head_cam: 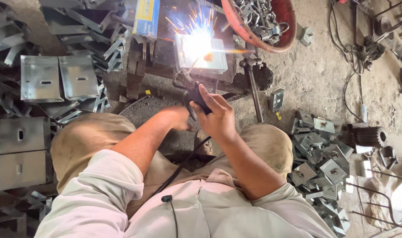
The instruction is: The person sits on the floor in a workshop and repeatedly welds small metal plates to metal hooks. They pick up a metal plate, place a hook on it, and use a handheld welding tool to fuse them together, creating sparks. The finished assemblies are tossed into a pile on the floor.
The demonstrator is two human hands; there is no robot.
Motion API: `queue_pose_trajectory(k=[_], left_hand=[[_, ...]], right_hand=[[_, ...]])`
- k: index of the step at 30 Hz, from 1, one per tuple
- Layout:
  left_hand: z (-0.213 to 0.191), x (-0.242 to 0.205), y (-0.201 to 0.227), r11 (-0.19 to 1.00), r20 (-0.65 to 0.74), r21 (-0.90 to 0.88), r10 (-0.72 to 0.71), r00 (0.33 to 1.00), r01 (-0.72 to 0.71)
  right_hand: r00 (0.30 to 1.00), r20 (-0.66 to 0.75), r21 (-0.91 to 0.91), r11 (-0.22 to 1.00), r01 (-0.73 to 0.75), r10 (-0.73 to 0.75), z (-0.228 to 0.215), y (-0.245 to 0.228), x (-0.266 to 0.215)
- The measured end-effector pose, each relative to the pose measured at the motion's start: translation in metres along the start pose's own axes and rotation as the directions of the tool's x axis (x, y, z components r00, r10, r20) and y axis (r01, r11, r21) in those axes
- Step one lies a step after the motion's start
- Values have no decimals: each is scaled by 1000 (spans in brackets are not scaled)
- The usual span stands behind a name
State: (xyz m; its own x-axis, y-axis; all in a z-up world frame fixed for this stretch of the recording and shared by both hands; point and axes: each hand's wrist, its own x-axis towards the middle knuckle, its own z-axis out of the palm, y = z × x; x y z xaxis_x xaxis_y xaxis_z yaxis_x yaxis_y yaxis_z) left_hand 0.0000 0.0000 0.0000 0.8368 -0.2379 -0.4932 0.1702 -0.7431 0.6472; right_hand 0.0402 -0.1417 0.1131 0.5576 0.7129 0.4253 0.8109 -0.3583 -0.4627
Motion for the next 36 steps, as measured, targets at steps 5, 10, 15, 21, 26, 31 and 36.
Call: queue_pose_trajectory(k=[5, 10, 15, 21, 26, 31, 36], left_hand=[[12, 11, -7, 999, -29, -1, 35, 999, -35], [21, 24, -14, 989, -59, -7, 149, 987, -149], [11, 14, -4, 1000, -22, 7, 16, 1000, -16], [16, 21, -8, 998, -18, 17, 65, 998, -65], [24, 26, -20, 998, -49, 0, 63, 997, -63], [22, 23, -19, 1000, -28, -4, 29, 999, -29], [21, 19, -21, 1000, 2, -1, 5, 1000, -5]], right_hand=[[999, 20, 14, 999, -39, 38, 0, -5, 4], [1000, 19, 12, 1000, -23, 23, -1, -7, 4], [1000, 6, 12, 1000, -1, 1, -3, -4, 3], [999, 14, 26, 999, -31, 30, -4, -1, 3], [998, 22, 6, 998, -61, 60, -3, -1, 3], [998, 17, 14, 998, -57, 57, -2, -2, 3], [998, 12, 10, 998, -55, 55, -4, -4, 3]])
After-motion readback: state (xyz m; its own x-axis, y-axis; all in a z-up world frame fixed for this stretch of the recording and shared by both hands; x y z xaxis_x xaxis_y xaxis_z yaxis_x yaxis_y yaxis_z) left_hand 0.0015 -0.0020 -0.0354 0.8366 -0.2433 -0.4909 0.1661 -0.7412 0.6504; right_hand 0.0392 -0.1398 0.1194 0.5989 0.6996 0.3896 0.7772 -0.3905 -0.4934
